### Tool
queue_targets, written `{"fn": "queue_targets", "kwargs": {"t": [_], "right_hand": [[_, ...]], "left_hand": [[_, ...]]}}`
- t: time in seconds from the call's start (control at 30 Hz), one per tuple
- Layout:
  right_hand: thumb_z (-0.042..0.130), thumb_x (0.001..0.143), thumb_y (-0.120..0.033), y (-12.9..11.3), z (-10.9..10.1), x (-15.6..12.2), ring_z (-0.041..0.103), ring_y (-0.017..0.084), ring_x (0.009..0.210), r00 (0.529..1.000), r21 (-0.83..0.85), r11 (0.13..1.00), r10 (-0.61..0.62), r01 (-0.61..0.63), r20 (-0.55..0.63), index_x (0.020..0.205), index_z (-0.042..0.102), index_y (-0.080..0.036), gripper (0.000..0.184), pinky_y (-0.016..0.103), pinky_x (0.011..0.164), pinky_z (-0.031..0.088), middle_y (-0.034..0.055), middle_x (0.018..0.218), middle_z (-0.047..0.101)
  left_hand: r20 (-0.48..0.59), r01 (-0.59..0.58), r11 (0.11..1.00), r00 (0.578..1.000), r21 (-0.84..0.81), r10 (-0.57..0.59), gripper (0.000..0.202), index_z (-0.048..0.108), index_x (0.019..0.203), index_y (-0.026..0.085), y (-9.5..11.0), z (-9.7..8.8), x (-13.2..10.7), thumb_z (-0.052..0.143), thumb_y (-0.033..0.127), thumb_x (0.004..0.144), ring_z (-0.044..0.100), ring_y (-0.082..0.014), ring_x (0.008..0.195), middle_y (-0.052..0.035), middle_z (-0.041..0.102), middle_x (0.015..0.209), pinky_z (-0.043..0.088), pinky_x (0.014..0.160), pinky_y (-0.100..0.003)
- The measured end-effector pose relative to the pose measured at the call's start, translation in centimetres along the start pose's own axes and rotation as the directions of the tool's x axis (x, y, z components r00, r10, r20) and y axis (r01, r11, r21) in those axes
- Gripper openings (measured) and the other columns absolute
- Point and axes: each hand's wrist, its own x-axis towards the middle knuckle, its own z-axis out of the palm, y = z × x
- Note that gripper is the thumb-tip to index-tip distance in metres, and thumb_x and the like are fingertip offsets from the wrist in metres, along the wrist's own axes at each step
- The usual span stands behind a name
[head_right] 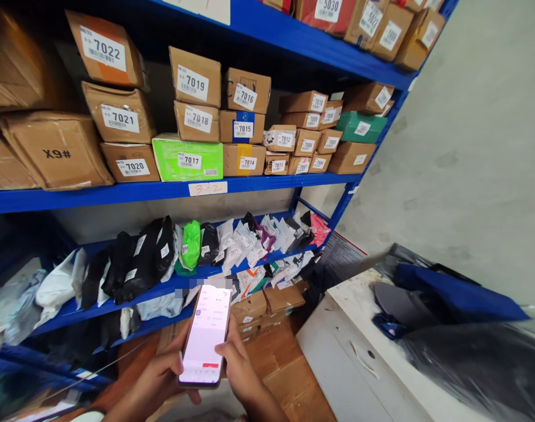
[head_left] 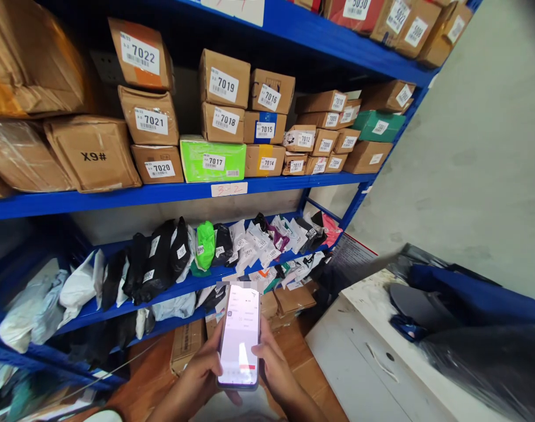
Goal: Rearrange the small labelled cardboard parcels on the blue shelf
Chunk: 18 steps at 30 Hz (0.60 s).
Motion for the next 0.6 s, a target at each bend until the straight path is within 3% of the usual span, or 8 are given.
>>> {"fn": "queue_targets", "kwargs": {"t": [0.23, 0.4, 0.47, 0.53, 0.6], "right_hand": [[0.068, 0.068, -0.044, -0.4, 1.2, -0.3, 0.063, 0.024, 0.087, 0.993, -0.001, 0.999, -0.032, 0.032, -0.116, 0.124, 0.048, -0.023, 0.063, 0.034, 0.077, 0.046, 0.0043, 0.102, 0.071], [0.073, 0.068, -0.057, -0.1, 0.9, 0.0, 0.064, 0.023, 0.085, 0.989, 0.008, 1.000, -0.019, 0.021, -0.146, 0.122, 0.050, -0.023, 0.068, 0.033, 0.073, 0.048, 0.0055, 0.103, 0.072], [0.075, 0.066, -0.058, 0.0, 0.8, 0.1, 0.064, 0.023, 0.084, 0.987, 0.006, 1.000, -0.022, 0.024, -0.160, 0.119, 0.053, -0.023, 0.068, 0.032, 0.072, 0.048, 0.0055, 0.104, 0.072], [0.076, 0.065, -0.057, 0.0, 0.8, 0.2, 0.064, 0.023, 0.084, 0.985, 0.019, 0.999, -0.032, 0.036, -0.170, 0.118, 0.055, -0.023, 0.067, 0.032, 0.073, 0.048, 0.0050, 0.106, 0.072], [0.076, 0.066, -0.057, 0.1, 1.0, 0.3, 0.065, 0.023, 0.089, 0.985, 0.076, 0.996, -0.024, 0.037, -0.172, 0.120, 0.055, -0.024, 0.066, 0.032, 0.077, 0.048, 0.0034, 0.105, 0.072]], "left_hand": [[-0.089, 0.044, 0.997, 0.995, 0.064, -0.039, 0.106, -0.003, 0.151, 0.037, 0.1, 0.7, -0.2, 0.050, 0.008, 0.064, 0.069, -0.0239, 0.080, -0.0020, 0.070, 0.099, 0.056, 0.053, -0.028], [-0.260, 0.119, 0.989, 0.961, 0.089, -0.093, 0.090, 0.001, 0.152, 0.035, -0.3, 1.3, 0.2, 0.057, 0.034, 0.082, 0.069, -0.0254, 0.074, -0.0075, 0.070, 0.108, 0.052, 0.048, -0.029], [-0.258, 0.129, 0.988, 0.961, 0.087, -0.103, 0.095, 0.001, 0.152, 0.035, -0.1, 1.4, 0.3, 0.057, 0.026, 0.076, 0.069, -0.0251, 0.075, -0.0077, 0.067, 0.116, 0.052, 0.050, -0.030], [-0.190, 0.105, 0.991, 0.978, 0.079, -0.088, 0.108, 0.003, 0.151, 0.037, 0.3, 1.5, 0.2, 0.055, 0.012, 0.059, 0.068, -0.0256, 0.079, -0.0058, 0.063, 0.127, 0.054, 0.052, -0.031], [-0.122, 0.076, 0.996, 0.990, 0.054, -0.069, 0.115, 0.007, 0.151, 0.037, 0.7, 1.4, 0.1, 0.052, 0.009, 0.049, 0.068, -0.0262, 0.083, -0.0053, 0.058, 0.134, 0.055, 0.056, -0.032]]}}
